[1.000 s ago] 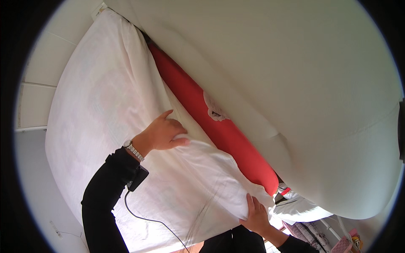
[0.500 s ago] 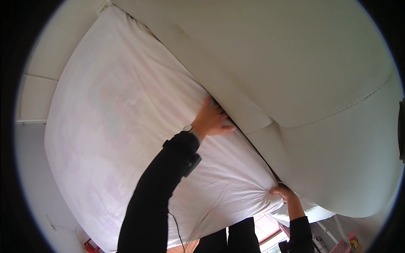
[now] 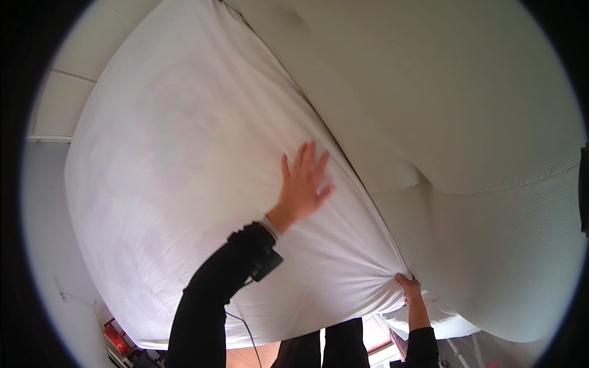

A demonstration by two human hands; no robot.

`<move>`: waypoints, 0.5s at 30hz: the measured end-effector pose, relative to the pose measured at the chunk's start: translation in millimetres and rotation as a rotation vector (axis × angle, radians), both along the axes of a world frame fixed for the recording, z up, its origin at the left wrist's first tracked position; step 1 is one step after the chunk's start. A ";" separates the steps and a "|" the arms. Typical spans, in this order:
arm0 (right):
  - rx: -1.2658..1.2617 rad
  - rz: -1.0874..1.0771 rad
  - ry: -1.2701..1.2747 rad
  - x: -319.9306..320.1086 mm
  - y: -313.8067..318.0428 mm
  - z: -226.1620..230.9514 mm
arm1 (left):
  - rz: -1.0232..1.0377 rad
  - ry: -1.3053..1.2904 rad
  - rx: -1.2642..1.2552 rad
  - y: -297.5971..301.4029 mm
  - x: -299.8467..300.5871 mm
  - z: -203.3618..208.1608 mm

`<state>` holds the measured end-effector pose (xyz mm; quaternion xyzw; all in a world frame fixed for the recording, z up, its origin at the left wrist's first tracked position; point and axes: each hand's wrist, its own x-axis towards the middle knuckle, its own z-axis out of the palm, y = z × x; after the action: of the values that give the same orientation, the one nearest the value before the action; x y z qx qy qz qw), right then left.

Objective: The person spreads a white fitted sheet over a mattress, tucking it under the edges and smoothing the surface. They walk around the bed to adjust the sheet at each corner and along the sides, ensuring it is fully secured.

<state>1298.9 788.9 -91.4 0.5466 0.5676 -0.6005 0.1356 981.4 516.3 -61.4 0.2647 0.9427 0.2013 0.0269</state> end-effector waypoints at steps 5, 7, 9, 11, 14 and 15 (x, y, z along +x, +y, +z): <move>0.803 0.798 0.171 20.4 8.4 -10.8 | -0.072 -0.152 0.006 38.4 41.8 -5.6; 0.909 1.012 -0.137 22.5 12.0 -6.4 | 0.003 -0.138 -0.060 51.4 39.4 -9.2; 0.899 1.005 -0.151 21.9 14.8 -3.9 | 0.044 -0.150 -0.082 57.6 35.6 -9.1; 0.939 1.031 -0.098 21.0 16.0 -9.4 | 0.026 -0.242 -0.082 59.0 34.5 -6.2; 0.968 0.952 -0.051 21.9 15.7 -30.7 | 0.045 -0.196 -0.170 56.3 31.6 -0.9; 0.976 0.908 -0.155 23.8 14.5 -39.2 | 0.063 -0.148 -0.217 57.5 33.0 -0.7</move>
<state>1322.6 803.3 -130.6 0.2936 0.9363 -0.1175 0.1525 1014.4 573.8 -62.0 0.2147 0.9623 0.1179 0.1185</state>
